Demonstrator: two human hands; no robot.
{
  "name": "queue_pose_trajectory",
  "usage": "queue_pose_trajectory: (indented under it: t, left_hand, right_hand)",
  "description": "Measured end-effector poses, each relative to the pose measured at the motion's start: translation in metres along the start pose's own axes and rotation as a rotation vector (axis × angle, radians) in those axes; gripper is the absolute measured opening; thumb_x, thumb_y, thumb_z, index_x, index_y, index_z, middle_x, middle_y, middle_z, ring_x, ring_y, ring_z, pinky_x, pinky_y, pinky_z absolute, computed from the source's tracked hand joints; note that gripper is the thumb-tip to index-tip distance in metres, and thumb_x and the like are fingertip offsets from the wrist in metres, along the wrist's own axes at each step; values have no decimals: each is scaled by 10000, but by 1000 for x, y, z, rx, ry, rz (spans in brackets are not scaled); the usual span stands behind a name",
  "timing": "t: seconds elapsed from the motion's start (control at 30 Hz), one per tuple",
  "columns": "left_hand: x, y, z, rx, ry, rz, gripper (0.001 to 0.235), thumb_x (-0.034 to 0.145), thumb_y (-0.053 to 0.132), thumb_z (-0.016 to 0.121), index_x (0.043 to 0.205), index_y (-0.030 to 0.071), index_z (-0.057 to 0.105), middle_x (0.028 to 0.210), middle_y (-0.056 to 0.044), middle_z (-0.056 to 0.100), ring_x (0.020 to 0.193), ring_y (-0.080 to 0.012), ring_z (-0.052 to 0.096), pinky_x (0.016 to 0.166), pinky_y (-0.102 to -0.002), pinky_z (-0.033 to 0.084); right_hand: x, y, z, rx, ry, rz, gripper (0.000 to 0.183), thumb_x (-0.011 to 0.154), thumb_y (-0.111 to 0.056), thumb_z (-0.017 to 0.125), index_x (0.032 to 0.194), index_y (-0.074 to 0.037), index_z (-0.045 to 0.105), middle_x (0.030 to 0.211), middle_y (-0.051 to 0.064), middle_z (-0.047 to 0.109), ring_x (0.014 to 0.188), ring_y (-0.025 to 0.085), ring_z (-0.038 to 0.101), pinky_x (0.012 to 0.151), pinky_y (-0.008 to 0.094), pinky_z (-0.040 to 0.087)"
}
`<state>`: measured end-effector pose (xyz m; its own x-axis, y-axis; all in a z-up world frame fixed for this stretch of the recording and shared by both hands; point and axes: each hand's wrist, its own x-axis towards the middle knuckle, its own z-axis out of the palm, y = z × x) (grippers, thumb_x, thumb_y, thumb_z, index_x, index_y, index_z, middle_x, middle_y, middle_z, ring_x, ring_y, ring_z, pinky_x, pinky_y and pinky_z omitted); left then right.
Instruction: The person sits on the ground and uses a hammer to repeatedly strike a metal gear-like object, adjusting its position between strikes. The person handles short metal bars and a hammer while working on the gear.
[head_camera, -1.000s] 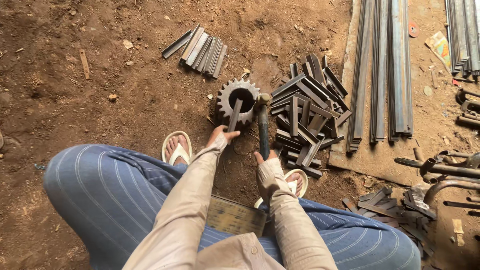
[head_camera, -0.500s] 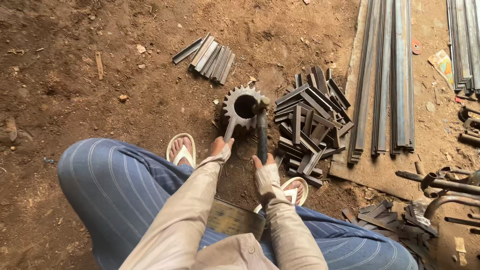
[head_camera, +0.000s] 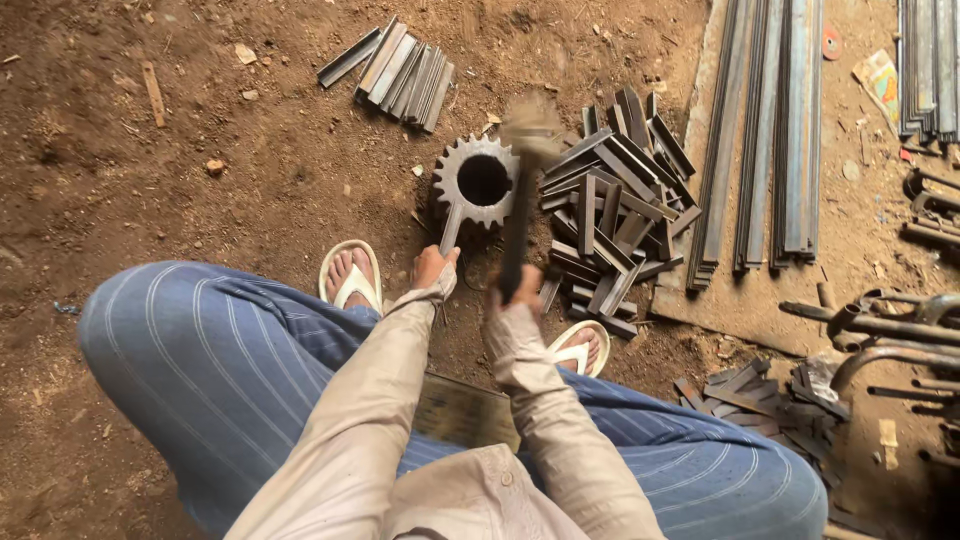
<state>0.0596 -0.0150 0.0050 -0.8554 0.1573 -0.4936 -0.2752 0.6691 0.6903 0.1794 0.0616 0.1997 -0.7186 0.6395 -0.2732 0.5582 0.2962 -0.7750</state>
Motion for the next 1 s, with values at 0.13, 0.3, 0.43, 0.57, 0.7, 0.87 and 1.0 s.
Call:
queue_pose_trajectory:
  t: [0.13, 0.3, 0.43, 0.57, 0.7, 0.87, 1.0]
  left_hand:
    - [12, -4, 2, -136, -71, -89, 518, 951, 478, 621, 1141, 0, 686, 1121, -280, 711, 1087, -448, 680, 920, -531, 521]
    - [20, -9, -1, 47, -92, -13, 549, 970, 490, 644, 1168, -21, 681, 1172, -288, 694, 1127, -457, 646, 953, -549, 466]
    - [14, 0, -10, 129, -100, -59, 578, 966, 533, 641, 1141, -12, 719, 1123, -265, 751, 1087, -420, 708, 944, -519, 519]
    - [0, 12, -22, 67, -18, -56, 636, 782, 502, 762, 1126, -28, 693, 1120, -282, 725, 1079, -430, 698, 941, -508, 541]
    - [-3, 17, -16, -30, 36, 33, 635, 773, 438, 716, 1170, -48, 623, 1128, -331, 689, 1086, -486, 661, 939, -536, 516]
    - [-1, 11, -9, -55, -3, -58, 604, 868, 454, 629, 1166, -72, 631, 1168, -344, 674, 1132, -497, 644, 985, -541, 497]
    - [2, 9, -11, 27, -45, -117, 622, 895, 498, 607, 1191, -48, 643, 1203, -315, 685, 1165, -465, 648, 1062, -557, 428]
  right_hand:
    - [15, 40, 12, -218, -130, 19, 383, 970, -383, 675, 1196, -80, 617, 792, 122, 618, 682, 242, 595, 608, 392, 474]
    - [-2, 24, -2, -88, -51, 10, 377, 997, -399, 640, 1198, -80, 632, 811, 70, 658, 743, 205, 642, 676, 359, 487]
    - [-16, -39, -29, 194, -64, 38, 376, 983, -400, 585, 1182, -81, 582, 746, 41, 572, 620, 171, 539, 514, 347, 454]
    - [-24, -82, -56, 373, 68, -235, 307, 1023, -357, 608, 1142, -84, 535, 770, 29, 587, 636, 109, 557, 535, 266, 456]
    - [-17, -73, -55, 700, 188, -497, 298, 1025, -305, 653, 1151, -90, 490, 849, 13, 607, 679, 82, 576, 583, 229, 464]
    - [-5, -23, -23, 1033, 180, 65, 299, 1044, -333, 645, 1099, -53, 556, 849, 38, 612, 714, 110, 598, 604, 241, 484]
    - [-8, 2, -4, -111, -40, 44, 330, 924, -309, 662, 1135, -68, 581, 778, 92, 596, 633, 195, 579, 523, 358, 451]
